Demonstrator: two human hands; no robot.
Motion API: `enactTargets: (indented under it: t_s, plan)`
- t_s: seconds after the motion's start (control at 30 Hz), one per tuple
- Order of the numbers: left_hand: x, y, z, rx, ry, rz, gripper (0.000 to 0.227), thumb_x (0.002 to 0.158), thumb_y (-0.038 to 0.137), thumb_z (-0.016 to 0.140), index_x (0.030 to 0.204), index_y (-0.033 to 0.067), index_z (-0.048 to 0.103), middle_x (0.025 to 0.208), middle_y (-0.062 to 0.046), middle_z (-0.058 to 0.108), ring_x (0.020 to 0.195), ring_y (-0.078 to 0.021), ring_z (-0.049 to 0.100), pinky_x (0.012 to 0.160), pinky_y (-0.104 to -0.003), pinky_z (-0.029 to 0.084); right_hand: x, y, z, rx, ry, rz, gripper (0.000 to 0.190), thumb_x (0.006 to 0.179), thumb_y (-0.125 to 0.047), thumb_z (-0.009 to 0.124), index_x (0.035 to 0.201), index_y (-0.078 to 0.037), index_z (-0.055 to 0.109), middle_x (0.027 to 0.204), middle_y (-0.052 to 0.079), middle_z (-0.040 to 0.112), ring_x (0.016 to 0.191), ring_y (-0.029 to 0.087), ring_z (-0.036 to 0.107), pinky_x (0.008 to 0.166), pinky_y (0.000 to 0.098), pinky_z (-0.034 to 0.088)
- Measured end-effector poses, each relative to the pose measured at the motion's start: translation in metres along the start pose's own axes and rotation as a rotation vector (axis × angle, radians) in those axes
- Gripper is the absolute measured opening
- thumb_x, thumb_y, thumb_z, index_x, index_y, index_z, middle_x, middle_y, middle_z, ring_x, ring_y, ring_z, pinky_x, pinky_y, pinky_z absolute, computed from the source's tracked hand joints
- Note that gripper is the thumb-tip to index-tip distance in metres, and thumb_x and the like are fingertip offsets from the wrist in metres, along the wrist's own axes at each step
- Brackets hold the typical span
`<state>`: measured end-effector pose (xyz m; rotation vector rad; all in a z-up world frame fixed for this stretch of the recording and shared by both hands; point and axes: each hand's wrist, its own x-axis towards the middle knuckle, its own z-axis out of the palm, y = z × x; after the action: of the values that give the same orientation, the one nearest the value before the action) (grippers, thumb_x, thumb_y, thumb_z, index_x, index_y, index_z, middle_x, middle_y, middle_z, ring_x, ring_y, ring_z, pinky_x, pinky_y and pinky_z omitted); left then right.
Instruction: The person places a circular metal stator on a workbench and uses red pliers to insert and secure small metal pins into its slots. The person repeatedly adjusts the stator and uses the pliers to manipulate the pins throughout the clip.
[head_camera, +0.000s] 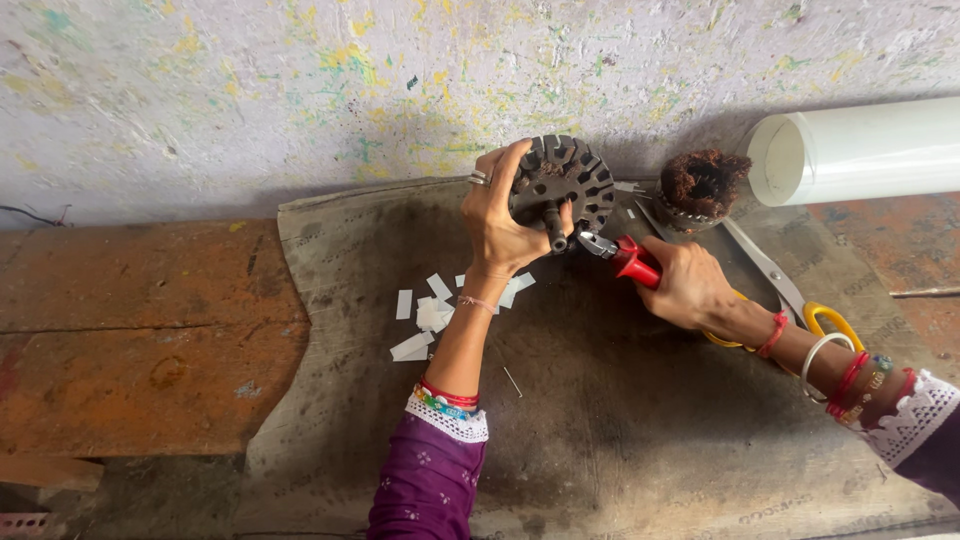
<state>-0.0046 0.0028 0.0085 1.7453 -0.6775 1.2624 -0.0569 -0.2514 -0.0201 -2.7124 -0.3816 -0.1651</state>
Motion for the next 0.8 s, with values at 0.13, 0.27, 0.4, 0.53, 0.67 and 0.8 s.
enactTargets:
  t_s: [0.13, 0.27, 0.4, 0.53, 0.67, 0.8]
  plan:
    - [0.001, -0.003, -0.002, -0.024, 0.012, 0.02, 0.067, 0.076, 0.031, 0.083, 0.134, 0.0059, 0.06, 0.121, -0.014, 0.068, 0.105, -0.0274, 0.073, 0.091, -0.038, 0.063, 0.001, 0.007, 0.0, 0.106, -0.101, -0.003, 0.025, 0.069, -0.012, 0.07, 0.093, -0.005, 0.062, 0.06, 0.019, 0.062, 0.06, 0.036, 0.062, 0.063, 0.0482, 0.048]
    - [0.001, -0.004, 0.001, -0.079, -0.006, 0.053, 0.069, 0.075, 0.034, 0.084, 0.134, 0.0054, 0.061, 0.12, -0.014, 0.068, 0.104, -0.0277, 0.072, 0.091, -0.038, 0.064, 0.01, 0.022, -0.006, 0.329, -0.365, -0.031, 0.021, 0.068, -0.014, 0.069, 0.083, -0.004, 0.058, 0.057, 0.009, 0.059, 0.054, 0.021, 0.055, 0.054, 0.0414, 0.043]
    - [-0.005, -0.004, 0.002, -0.119, -0.068, -0.038, 0.068, 0.075, 0.033, 0.083, 0.133, 0.0049, 0.063, 0.12, -0.016, 0.068, 0.099, -0.0246, 0.073, 0.086, -0.035, 0.064, 0.015, 0.034, -0.014, 0.464, -0.587, -0.016, 0.018, 0.067, -0.012, 0.068, 0.075, -0.004, 0.054, 0.059, 0.003, 0.047, 0.051, 0.017, 0.044, 0.048, 0.0368, 0.035]
    - [-0.008, -0.004, 0.006, -0.124, -0.069, -0.031, 0.069, 0.074, 0.032, 0.084, 0.135, 0.0077, 0.063, 0.119, -0.013, 0.069, 0.1, -0.0241, 0.072, 0.089, -0.037, 0.062, 0.024, 0.035, -0.032, 0.598, -0.825, 0.089, 0.012, 0.068, -0.013, 0.063, 0.075, -0.005, 0.057, 0.057, 0.004, 0.056, 0.049, 0.017, 0.055, 0.046, 0.0352, 0.045]
    - [-0.017, -0.003, 0.015, -0.115, -0.079, -0.165, 0.07, 0.074, 0.031, 0.085, 0.136, 0.0082, 0.062, 0.12, -0.012, 0.069, 0.102, -0.0238, 0.072, 0.091, -0.038, 0.062, 0.025, 0.023, -0.043, 0.589, -0.872, 0.193, 0.029, 0.082, -0.027, 0.066, 0.074, 0.0, 0.059, 0.062, 0.007, 0.063, 0.056, 0.021, 0.066, 0.052, 0.0372, 0.053]
    - [-0.024, -0.016, 0.021, 0.088, -0.139, -0.482, 0.07, 0.064, 0.032, 0.083, 0.128, 0.0092, 0.065, 0.111, -0.01, 0.073, 0.096, -0.0273, 0.071, 0.092, -0.044, 0.058, 0.019, 0.007, -0.035, -0.193, -0.393, 0.02, 0.043, 0.089, -0.047, 0.067, 0.084, -0.004, 0.068, 0.065, 0.017, 0.066, 0.067, 0.033, 0.067, 0.067, 0.0468, 0.051]
